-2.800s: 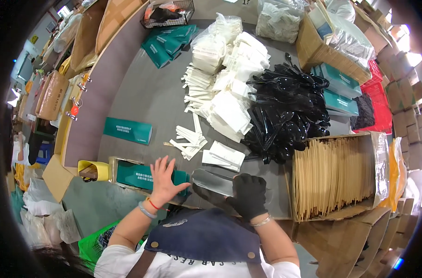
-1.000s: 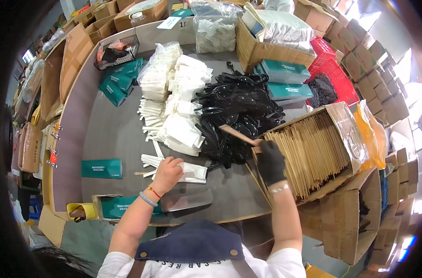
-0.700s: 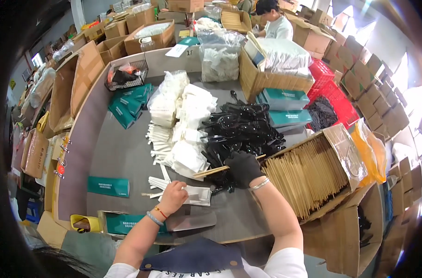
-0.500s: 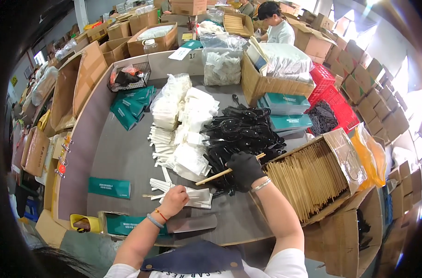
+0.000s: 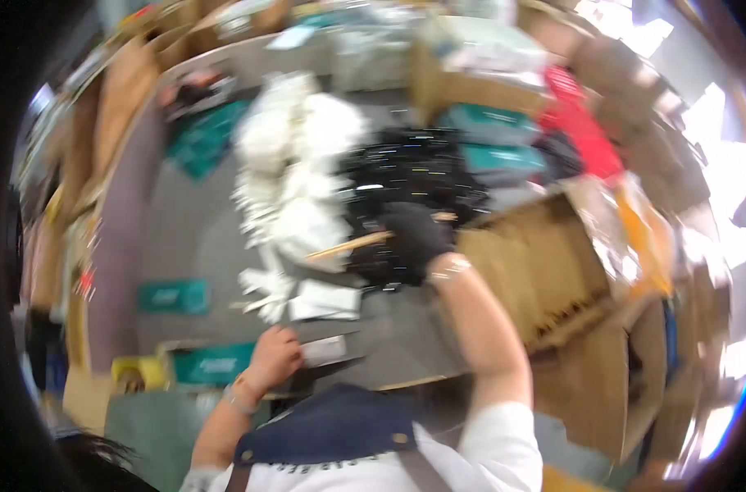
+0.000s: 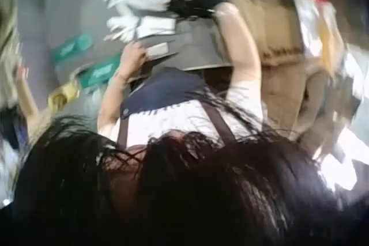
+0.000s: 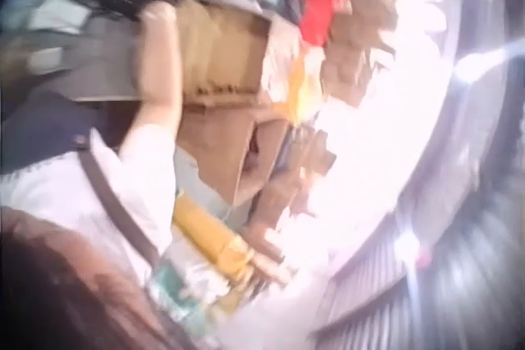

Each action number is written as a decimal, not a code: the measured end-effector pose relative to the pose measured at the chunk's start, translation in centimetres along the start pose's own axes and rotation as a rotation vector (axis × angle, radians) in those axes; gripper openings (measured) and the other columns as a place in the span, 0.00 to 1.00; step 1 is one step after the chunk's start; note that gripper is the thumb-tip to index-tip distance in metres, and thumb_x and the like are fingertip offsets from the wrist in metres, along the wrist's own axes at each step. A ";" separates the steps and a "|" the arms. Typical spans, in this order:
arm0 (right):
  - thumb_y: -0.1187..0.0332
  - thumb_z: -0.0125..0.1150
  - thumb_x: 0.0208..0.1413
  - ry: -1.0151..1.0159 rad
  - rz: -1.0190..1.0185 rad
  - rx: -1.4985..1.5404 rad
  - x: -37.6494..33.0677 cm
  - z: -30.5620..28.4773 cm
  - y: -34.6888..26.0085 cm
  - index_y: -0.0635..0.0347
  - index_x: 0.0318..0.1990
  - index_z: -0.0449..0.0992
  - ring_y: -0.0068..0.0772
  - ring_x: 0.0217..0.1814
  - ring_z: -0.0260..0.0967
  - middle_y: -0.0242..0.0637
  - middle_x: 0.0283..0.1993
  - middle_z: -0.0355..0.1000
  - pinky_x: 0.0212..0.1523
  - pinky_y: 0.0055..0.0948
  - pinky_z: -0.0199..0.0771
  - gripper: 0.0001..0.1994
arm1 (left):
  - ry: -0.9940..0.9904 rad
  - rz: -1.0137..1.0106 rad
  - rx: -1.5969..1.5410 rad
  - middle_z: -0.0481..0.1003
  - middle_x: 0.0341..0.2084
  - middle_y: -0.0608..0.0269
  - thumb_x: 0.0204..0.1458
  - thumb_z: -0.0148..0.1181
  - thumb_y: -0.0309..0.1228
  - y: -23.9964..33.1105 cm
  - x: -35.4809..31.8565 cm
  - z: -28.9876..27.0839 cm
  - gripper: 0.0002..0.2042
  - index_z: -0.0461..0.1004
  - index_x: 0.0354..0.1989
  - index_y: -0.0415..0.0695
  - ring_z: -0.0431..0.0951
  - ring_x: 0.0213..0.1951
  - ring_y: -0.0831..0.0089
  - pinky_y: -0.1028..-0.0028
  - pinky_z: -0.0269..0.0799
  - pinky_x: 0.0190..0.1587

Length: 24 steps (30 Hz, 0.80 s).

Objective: Packing black and white plastic strips into green paper sleeves at a factory workstation.

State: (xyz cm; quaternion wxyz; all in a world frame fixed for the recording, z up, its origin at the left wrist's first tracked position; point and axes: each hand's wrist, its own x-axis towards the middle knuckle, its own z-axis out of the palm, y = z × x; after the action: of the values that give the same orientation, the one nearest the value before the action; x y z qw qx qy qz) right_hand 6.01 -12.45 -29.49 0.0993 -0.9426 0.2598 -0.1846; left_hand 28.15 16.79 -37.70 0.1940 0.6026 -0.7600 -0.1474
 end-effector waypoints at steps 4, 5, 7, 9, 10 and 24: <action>0.66 0.64 0.41 0.073 -0.037 0.109 0.5 2.3 -2.3 0.54 0.34 0.79 0.47 0.44 0.72 0.44 0.38 0.72 0.45 0.44 0.73 0.10 | 0.132 -0.042 -0.024 0.70 0.28 0.63 0.30 0.68 0.28 1.1 -1.2 -0.1 0.08 0.73 0.18 0.47 0.69 0.36 0.58 0.60 0.64 0.40; 0.65 0.65 0.40 -0.028 -0.006 0.009 0.9 1.3 -4.1 0.54 0.33 0.80 0.46 0.44 0.72 0.44 0.39 0.73 0.43 0.42 0.74 0.10 | 0.149 -0.093 -0.038 0.70 0.28 0.64 0.31 0.68 0.28 1.7 -1.3 -0.2 0.08 0.73 0.19 0.48 0.69 0.36 0.58 0.60 0.63 0.40; 0.64 0.65 0.40 -0.102 0.092 -0.013 0.3 -0.1 -7.7 0.55 0.31 0.80 0.46 0.40 0.74 0.43 0.35 0.74 0.39 0.40 0.75 0.10 | 0.152 -0.076 -0.008 0.70 0.29 0.65 0.33 0.67 0.29 1.6 -1.4 1.4 0.07 0.73 0.21 0.48 0.69 0.37 0.59 0.61 0.62 0.40; 0.63 0.65 0.40 -0.118 0.061 0.097 -1.2 0.8 -9.3 0.55 0.29 0.80 0.48 0.35 0.76 0.41 0.30 0.74 0.35 0.41 0.76 0.09 | 0.158 -0.098 0.032 0.71 0.29 0.66 0.35 0.67 0.29 1.9 -0.9 2.1 0.07 0.74 0.23 0.49 0.68 0.37 0.59 0.61 0.61 0.40; 0.63 0.65 0.39 -0.124 0.073 0.160 -1.7 2.2 -9.9 0.55 0.28 0.80 0.48 0.34 0.76 0.42 0.28 0.75 0.35 0.42 0.76 0.09 | 0.149 -0.071 0.084 0.71 0.29 0.67 0.37 0.66 0.30 1.8 -0.8 2.1 0.07 0.74 0.26 0.49 0.69 0.36 0.60 0.61 0.61 0.39; 0.67 0.64 0.47 -0.166 0.128 0.589 -10.2 12.2 -14.0 0.56 0.38 0.78 0.46 0.36 0.72 0.42 0.34 0.72 0.37 0.40 0.71 0.10 | 0.031 -0.121 0.232 0.75 0.43 0.72 0.43 0.61 0.31 3.8 -4.9 -0.3 0.14 0.77 0.41 0.50 0.70 0.45 0.66 0.64 0.63 0.44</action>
State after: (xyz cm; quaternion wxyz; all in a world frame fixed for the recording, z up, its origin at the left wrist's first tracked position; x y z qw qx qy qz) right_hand 9.09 5.92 -39.69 0.4003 -0.8670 0.2449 -0.1676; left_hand 25.98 22.47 -36.26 0.1254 0.6679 -0.7311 -0.0608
